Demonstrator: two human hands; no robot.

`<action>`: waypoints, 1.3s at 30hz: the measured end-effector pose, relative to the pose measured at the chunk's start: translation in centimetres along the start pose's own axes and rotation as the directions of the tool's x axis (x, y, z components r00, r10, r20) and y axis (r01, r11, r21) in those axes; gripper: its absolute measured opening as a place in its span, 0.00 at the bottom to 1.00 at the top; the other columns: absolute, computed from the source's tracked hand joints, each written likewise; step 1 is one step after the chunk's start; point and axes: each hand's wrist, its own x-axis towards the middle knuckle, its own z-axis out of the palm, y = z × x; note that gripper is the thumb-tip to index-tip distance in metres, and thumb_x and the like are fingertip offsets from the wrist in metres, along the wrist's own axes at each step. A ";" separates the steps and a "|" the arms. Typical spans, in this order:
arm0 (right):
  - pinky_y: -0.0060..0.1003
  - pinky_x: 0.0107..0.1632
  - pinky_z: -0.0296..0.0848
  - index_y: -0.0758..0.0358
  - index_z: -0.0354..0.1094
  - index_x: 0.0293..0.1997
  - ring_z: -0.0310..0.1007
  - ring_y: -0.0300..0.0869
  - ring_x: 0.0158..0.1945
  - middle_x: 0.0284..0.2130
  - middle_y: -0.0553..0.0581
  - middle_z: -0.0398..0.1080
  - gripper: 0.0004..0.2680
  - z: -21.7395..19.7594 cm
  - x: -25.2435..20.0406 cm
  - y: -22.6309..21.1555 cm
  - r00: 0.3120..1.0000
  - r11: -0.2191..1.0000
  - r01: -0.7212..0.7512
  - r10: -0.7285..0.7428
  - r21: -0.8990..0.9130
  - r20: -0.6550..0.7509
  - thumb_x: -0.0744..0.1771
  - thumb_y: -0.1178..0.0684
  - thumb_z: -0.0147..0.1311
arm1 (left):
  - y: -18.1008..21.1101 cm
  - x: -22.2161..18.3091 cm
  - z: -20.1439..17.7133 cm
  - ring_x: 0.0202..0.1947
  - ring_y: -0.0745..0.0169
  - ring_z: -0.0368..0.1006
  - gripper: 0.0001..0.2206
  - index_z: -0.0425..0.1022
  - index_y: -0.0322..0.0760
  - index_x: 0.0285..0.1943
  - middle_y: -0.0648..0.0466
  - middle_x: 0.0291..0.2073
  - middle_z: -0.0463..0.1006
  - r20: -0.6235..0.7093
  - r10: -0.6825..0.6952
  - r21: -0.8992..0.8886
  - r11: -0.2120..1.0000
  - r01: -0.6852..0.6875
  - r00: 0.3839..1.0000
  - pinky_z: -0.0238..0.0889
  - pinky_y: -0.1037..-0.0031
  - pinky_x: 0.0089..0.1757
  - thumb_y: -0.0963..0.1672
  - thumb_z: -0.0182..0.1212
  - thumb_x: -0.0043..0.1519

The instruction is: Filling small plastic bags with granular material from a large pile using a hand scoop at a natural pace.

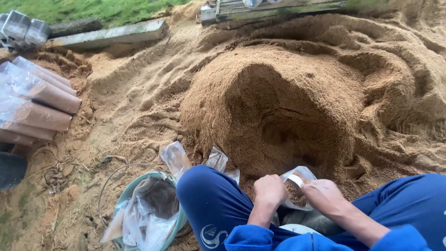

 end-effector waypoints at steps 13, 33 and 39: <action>0.36 0.34 0.77 0.59 0.74 0.26 0.76 0.39 0.28 0.26 0.53 0.76 0.07 4.7 5.6 6.4 0.864 0.582 0.359 -0.503 -0.730 0.023 0.63 0.57 0.48 | 0.1 0.4 0.2 0.26 0.53 0.79 0.10 0.82 0.25 0.41 0.41 0.31 0.83 -0.009 -0.018 -0.004 1.000 0.018 1.000 0.73 0.67 0.31 0.41 0.61 0.58; 0.39 0.26 0.58 0.79 0.86 0.48 0.62 0.50 0.22 0.22 0.72 0.73 0.11 -13.5 8.7 7.7 0.986 0.872 -0.147 0.168 0.466 -0.004 0.69 0.59 0.58 | -0.2 0.3 0.6 0.20 0.52 0.75 0.17 0.80 0.24 0.36 0.43 0.24 0.80 -0.086 0.007 0.008 1.000 -0.006 0.996 0.69 0.66 0.25 0.47 0.56 0.69; 0.32 0.30 0.66 0.47 0.85 0.47 0.72 0.36 0.22 0.18 0.50 0.77 0.11 -10.1 16.2 10.6 0.906 0.936 -0.350 0.330 -0.030 -0.266 0.70 0.46 0.51 | -0.8 1.3 2.8 0.23 0.42 0.76 0.13 0.79 0.26 0.31 0.39 0.25 0.80 -0.202 0.052 -0.024 0.998 -0.058 0.978 0.71 0.58 0.31 0.44 0.58 0.61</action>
